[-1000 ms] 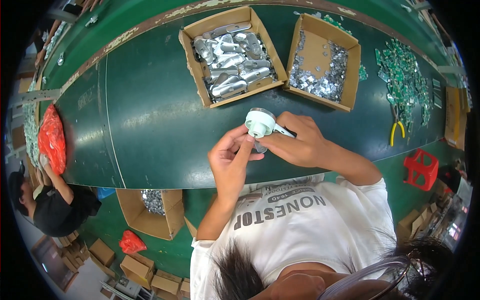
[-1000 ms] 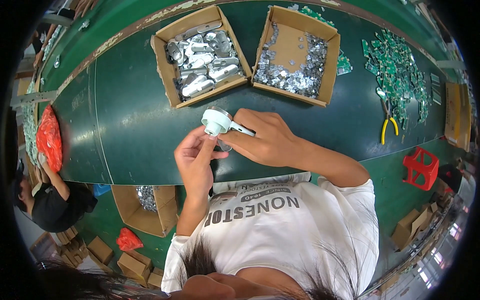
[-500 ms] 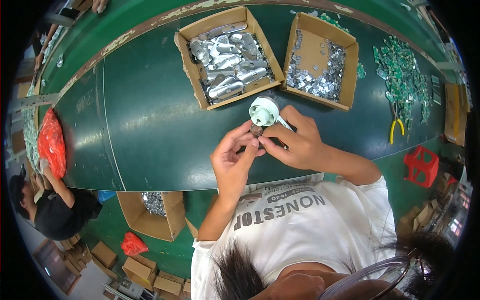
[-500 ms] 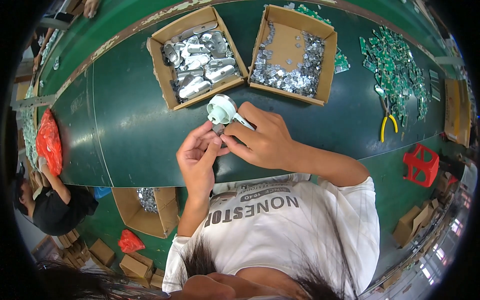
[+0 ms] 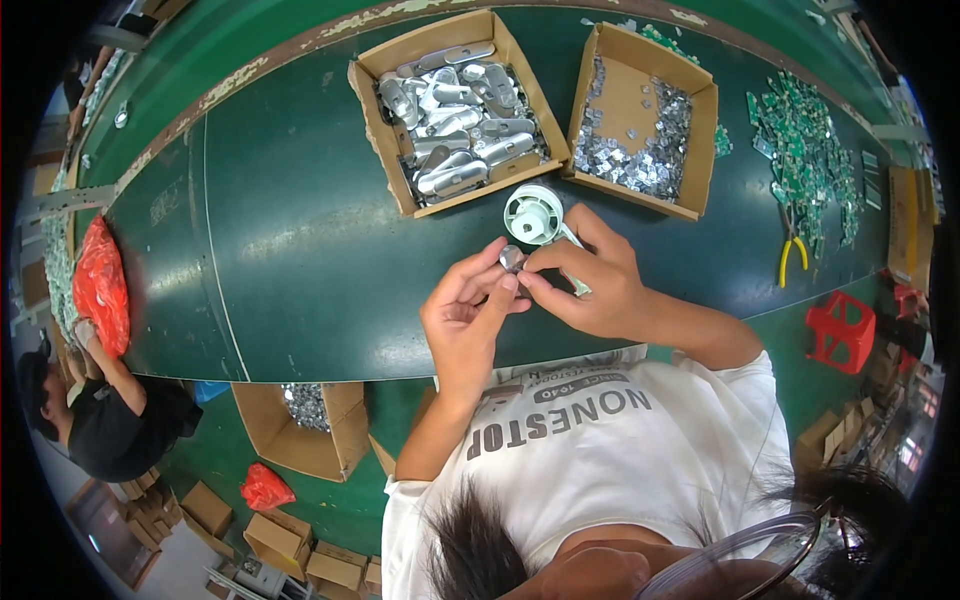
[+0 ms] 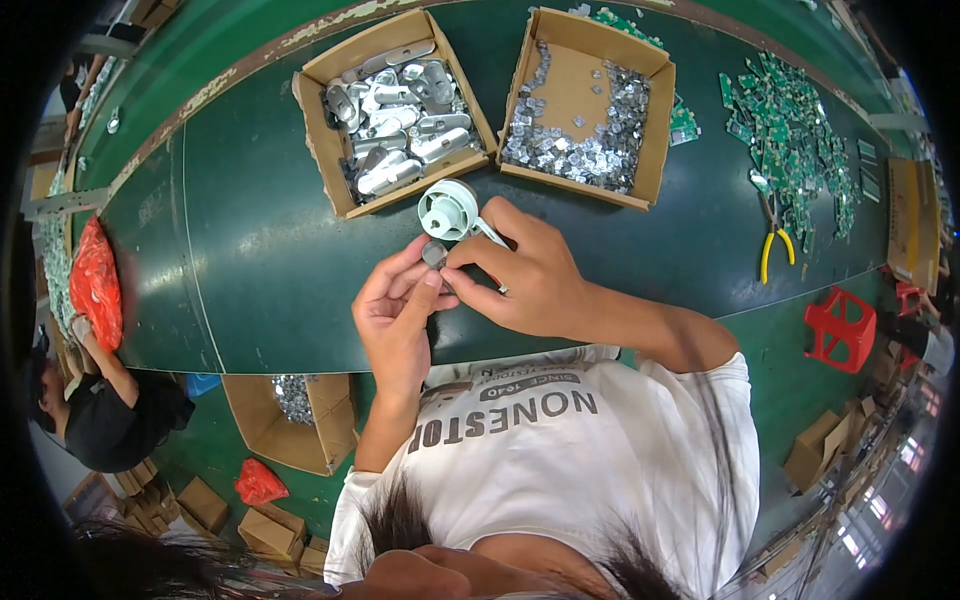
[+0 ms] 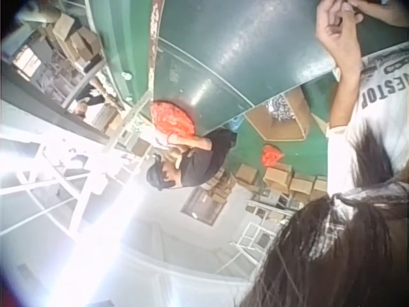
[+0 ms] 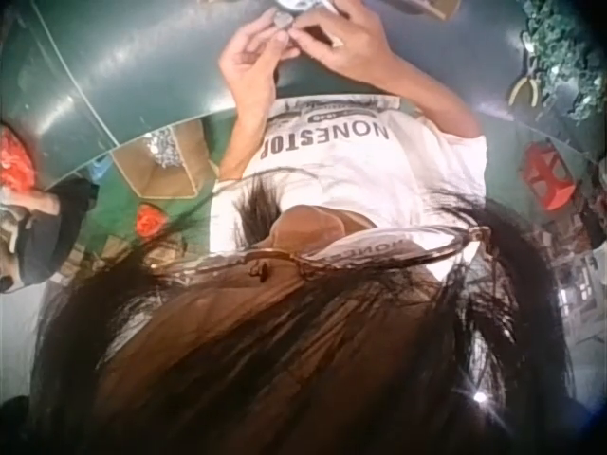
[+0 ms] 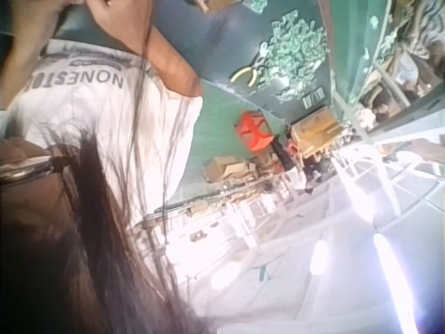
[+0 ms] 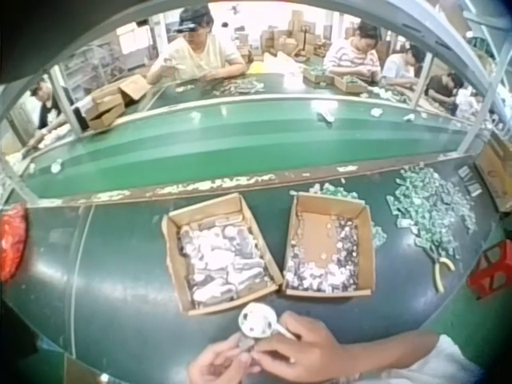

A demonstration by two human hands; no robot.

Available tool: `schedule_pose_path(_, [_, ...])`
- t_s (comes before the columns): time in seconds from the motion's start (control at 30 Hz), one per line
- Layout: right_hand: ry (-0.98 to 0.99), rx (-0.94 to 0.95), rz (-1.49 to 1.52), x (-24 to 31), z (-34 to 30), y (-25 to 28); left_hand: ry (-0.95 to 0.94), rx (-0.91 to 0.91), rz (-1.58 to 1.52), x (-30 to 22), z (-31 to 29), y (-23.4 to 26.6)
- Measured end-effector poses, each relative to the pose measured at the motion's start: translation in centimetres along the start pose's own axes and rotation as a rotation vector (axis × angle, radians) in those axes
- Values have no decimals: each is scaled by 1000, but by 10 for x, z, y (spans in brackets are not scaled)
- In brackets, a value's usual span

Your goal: The person assembles electronic components and circuit boards into plastic housings by hand, taking the components from boxes and fitting them together.

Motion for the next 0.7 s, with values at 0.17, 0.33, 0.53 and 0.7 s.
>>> schedule_pose_path(0.17, [90, 17, 86, 8, 7, 11, 52, -13, 12, -1, 1, 2])
schedule_pose_path(0.33, [-263, -11, 543, -22, 0, 5, 124, -23, 70, 1, 2, 4])
schedule_pose_path(0.53, [-376, -100, 841, -23, 6, 10, 131, -28, 78, 4, 1, 7])
schedule_pose_path(0.7, [-577, 93, 922, -26, 3, -5, 135, -24, 105, 2, 0, 8])
Point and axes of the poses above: each hand's wrist, its own z-axis towards the middle knuckle, its own y-axis out of the back of the hand, x = y × z, the point moved 8 cm from there along z, towards the middle knuckle, and after that the axes turned 2 degrees about -x, right-handed, at the moved point
